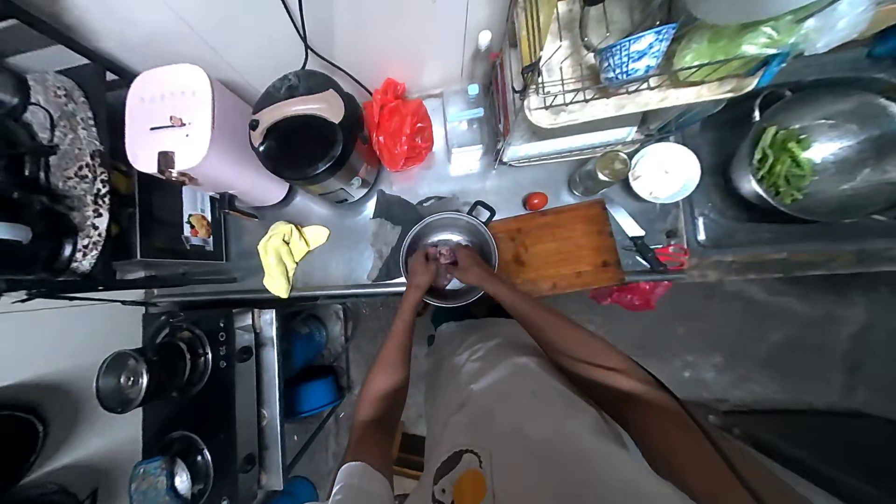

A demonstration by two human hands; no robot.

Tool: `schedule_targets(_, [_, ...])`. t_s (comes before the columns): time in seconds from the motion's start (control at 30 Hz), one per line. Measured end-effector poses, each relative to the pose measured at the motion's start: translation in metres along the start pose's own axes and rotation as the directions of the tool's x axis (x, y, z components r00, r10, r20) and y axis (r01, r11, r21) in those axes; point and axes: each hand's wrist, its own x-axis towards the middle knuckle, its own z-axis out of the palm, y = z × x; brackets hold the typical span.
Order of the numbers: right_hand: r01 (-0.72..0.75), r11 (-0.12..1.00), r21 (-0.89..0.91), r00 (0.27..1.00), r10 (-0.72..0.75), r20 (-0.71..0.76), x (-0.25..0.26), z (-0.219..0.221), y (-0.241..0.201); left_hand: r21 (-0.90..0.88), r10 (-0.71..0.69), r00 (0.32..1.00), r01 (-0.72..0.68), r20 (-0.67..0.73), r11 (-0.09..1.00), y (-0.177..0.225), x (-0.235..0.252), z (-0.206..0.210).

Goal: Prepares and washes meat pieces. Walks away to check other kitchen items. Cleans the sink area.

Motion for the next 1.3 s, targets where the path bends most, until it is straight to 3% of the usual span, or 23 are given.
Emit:
schedule_targets(0.1, [-0.055, 0.996, 0.07, 0.998, 0.057, -0.021, 0.001, 0.001, 0.004, -0.192, -0.085, 0.996, 0.078, -0.027, 0.978, -0.009, 0.004, 0.008])
schedule_targets(0.23, [-0.111, 0.982, 0.154, 0.991, 0.12, -0.052, 0.001, 0.003, 0.002, -0.473, -0.184, 0.981, 0.136, -0.057, 0.871, -0.023, 0.012, 0.021])
schedule_targets(0.33, [-0.102, 0.977, 0.187, 0.988, 0.122, -0.096, 0.005, 0.008, 0.002, -0.395, -0.223, 0.973, 0.186, -0.051, 0.9, -0.015, 0.01, 0.021])
schedule_targets(0.43, [-0.095, 0.979, 0.181, 0.987, 0.116, -0.107, 0.009, 0.015, 0.002, -0.11, -0.187, 0.982, 0.184, -0.022, 0.977, -0.008, 0.006, 0.015])
schedule_targets(0.53, [-0.131, 0.98, 0.15, 0.985, 0.146, -0.092, 0.007, 0.013, -0.007, 0.105, -0.128, 0.99, 0.134, -0.061, 0.985, -0.003, 0.01, 0.01])
schedule_targets(0.83, [-0.113, 0.986, 0.123, 0.992, 0.12, -0.047, 0.011, 0.014, 0.001, 0.304, -0.03, 0.984, 0.083, -0.177, 0.949, 0.005, 0.015, 0.016])
schedule_targets(0.9, [-0.122, 0.983, 0.136, 0.991, 0.128, -0.034, 0.011, 0.011, 0.001, 0.274, 0.029, 0.989, 0.012, -0.146, 0.962, 0.003, 0.02, 0.016])
schedule_targets(1.0, [-0.106, 0.976, 0.191, 0.992, 0.116, -0.04, 0.013, 0.009, 0.005, 0.075, 0.068, 0.997, -0.064, -0.046, 0.995, -0.001, 0.024, 0.016])
schedule_targets(1.13, [-0.061, 0.961, 0.27, 0.993, 0.085, -0.081, 0.013, 0.005, 0.009, -0.195, -0.119, 0.992, 0.126, 0.047, 0.973, 0.006, 0.011, 0.008])
schedule_targets(1.3, [-0.002, 0.96, 0.279, 0.989, 0.044, -0.144, 0.009, 0.005, 0.002, -0.184, -0.169, 0.985, 0.16, -0.036, 0.97, 0.0, 0.014, 0.006])
